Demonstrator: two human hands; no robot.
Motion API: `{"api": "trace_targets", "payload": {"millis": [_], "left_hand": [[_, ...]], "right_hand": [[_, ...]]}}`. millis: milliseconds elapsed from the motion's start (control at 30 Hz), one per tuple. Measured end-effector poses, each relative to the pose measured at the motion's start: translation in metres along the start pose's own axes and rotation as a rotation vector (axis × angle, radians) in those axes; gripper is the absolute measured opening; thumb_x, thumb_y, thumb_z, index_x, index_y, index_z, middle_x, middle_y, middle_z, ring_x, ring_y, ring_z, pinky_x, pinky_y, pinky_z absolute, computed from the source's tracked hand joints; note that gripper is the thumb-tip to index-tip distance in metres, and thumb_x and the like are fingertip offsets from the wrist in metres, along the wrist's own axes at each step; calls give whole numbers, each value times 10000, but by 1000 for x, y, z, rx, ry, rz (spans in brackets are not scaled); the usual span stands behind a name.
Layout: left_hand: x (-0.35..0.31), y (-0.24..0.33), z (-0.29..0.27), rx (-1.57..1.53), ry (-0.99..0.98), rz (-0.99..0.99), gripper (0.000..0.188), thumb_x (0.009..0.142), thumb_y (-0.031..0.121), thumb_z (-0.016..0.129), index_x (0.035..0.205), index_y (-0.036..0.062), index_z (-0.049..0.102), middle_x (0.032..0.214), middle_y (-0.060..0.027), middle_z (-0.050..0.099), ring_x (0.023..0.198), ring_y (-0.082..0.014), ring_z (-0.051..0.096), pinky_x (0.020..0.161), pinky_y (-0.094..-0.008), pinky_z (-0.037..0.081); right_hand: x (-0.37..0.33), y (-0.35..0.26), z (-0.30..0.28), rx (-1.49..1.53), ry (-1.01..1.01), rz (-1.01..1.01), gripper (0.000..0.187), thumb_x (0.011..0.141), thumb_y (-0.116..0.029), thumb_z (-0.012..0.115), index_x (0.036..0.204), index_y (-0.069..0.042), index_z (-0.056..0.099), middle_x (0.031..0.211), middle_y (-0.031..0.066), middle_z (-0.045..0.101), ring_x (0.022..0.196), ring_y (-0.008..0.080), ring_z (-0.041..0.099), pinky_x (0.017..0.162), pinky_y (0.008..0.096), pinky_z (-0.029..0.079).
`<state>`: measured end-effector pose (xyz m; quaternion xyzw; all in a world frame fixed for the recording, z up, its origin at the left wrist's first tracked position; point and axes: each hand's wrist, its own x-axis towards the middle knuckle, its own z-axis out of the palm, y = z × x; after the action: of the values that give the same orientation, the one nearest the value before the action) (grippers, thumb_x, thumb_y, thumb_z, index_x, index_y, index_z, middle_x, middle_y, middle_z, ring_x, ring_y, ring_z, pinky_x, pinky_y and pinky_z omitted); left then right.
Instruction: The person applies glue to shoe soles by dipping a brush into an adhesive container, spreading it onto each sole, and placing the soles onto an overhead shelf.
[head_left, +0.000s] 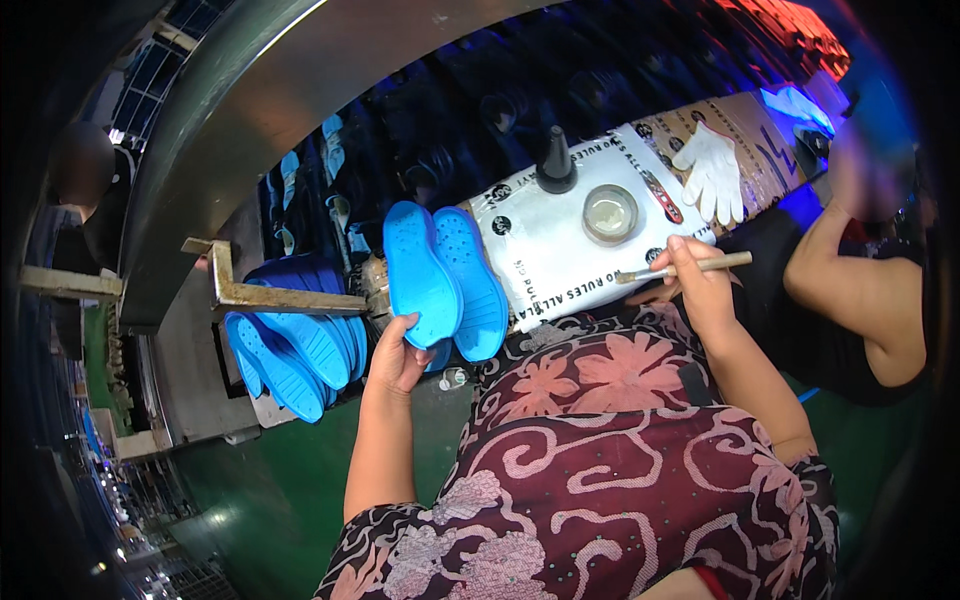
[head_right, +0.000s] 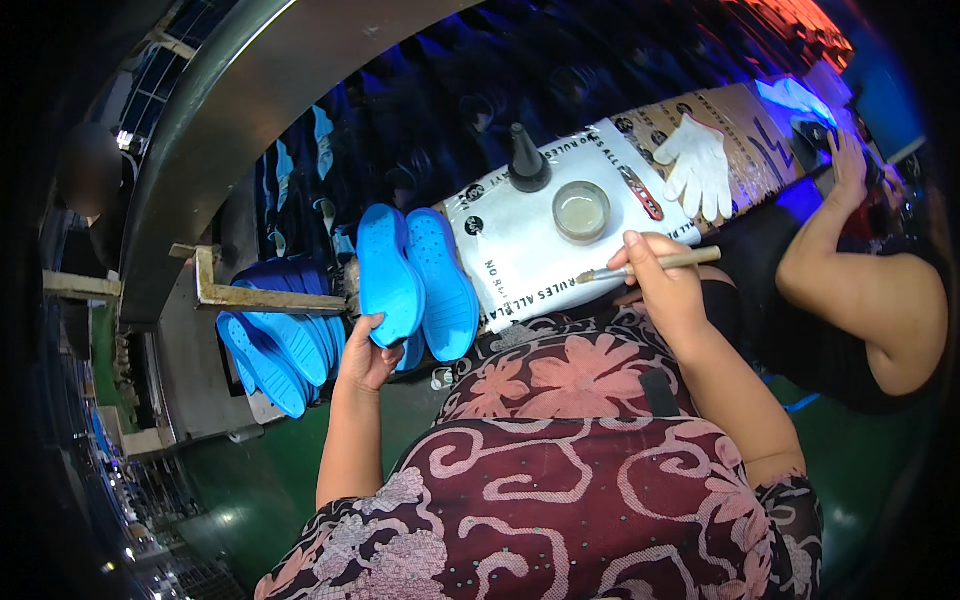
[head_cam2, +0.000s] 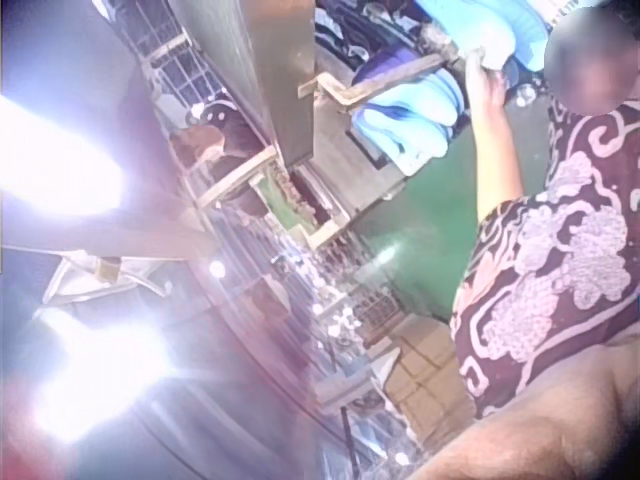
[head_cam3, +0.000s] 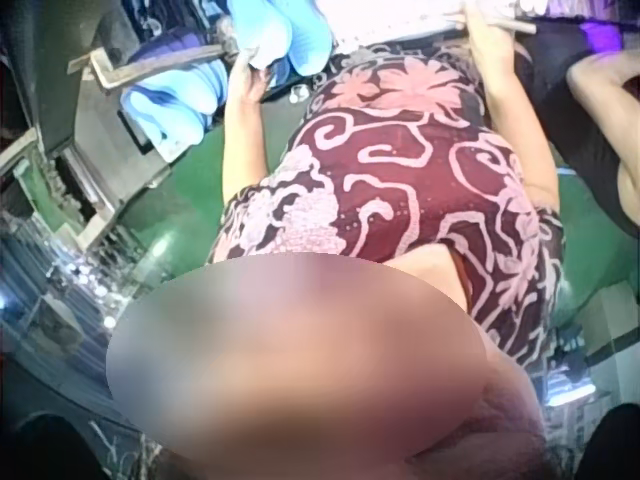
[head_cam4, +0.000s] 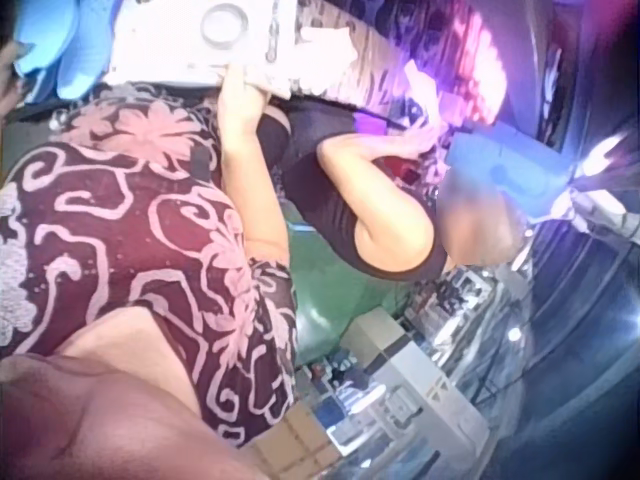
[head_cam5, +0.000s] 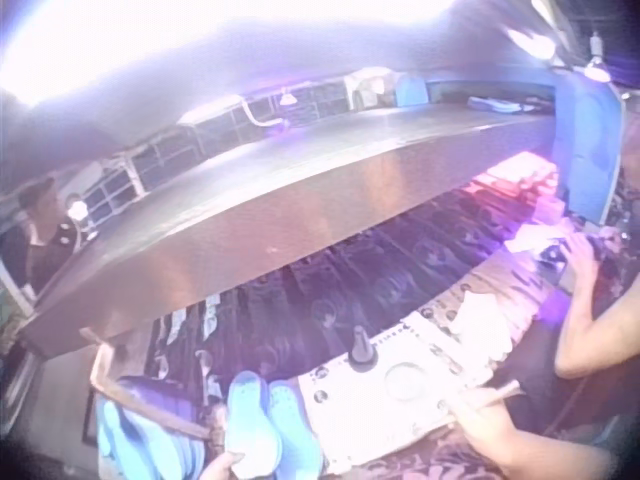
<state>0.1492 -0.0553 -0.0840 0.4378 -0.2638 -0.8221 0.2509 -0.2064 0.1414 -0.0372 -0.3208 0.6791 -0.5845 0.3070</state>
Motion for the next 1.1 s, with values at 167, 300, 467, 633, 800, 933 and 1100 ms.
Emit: {"api": "trace_targets", "payload": {"millis": [167,300,467,633,800,933,1100], "left_hand": [[-19,-13,97,259,13,429,480,839,212,624,1245,75,405,1066,-101,582,808,-191,607,566,-297,504],[-14,-26,133,528,38,748,484,824,45,602,1253,-8,384,1153,-138,542,1003,-211,577,880,-357,476],[-17,-35,167,595,-32,832,448,810,1,597,1218,-28,416,1149,-138,548,1026,-199,560,933,-330,421],[-23,-42,182,605,-99,871,338,791,-27,601,1112,-39,498,999,-92,605,882,-164,595,827,-290,465],[-20,-41,182,704,-80,964,275,749,-33,600,1020,-43,558,908,-93,628,811,-149,597,760,-280,474],[-16,-42,181,709,-77,1050,259,730,-29,602,988,-48,580,887,-101,634,796,-151,596,744,-282,474],[-17,-44,183,689,-80,1060,251,728,-31,604,978,-46,584,875,-101,636,790,-153,598,739,-286,476]], "right_hand": [[1,-24,-1,60,-11,-38,355,961,-265,498,754,-22,653,673,9,565,627,72,469,606,218,386],[6,-52,11,52,-127,-326,335,950,-200,500,721,3,638,658,35,577,613,105,493,606,250,403],[7,-65,25,-138,-124,-689,259,876,-141,582,648,-35,644,572,59,557,569,212,491,632,330,390],[6,-56,33,-195,-137,-767,249,851,-148,607,625,-47,630,567,64,548,556,233,503,647,338,393],[6,-51,32,-320,-94,-792,261,834,-153,620,590,-60,612,563,67,540,563,249,511,693,340,408],[7,-53,24,-348,-79,-752,283,841,-160,612,576,-63,600,552,57,526,560,245,499,737,351,411],[5,-55,33,-333,-120,-818,235,815,-167,641,606,-69,603,555,49,510,570,232,501,759,348,415]]}}
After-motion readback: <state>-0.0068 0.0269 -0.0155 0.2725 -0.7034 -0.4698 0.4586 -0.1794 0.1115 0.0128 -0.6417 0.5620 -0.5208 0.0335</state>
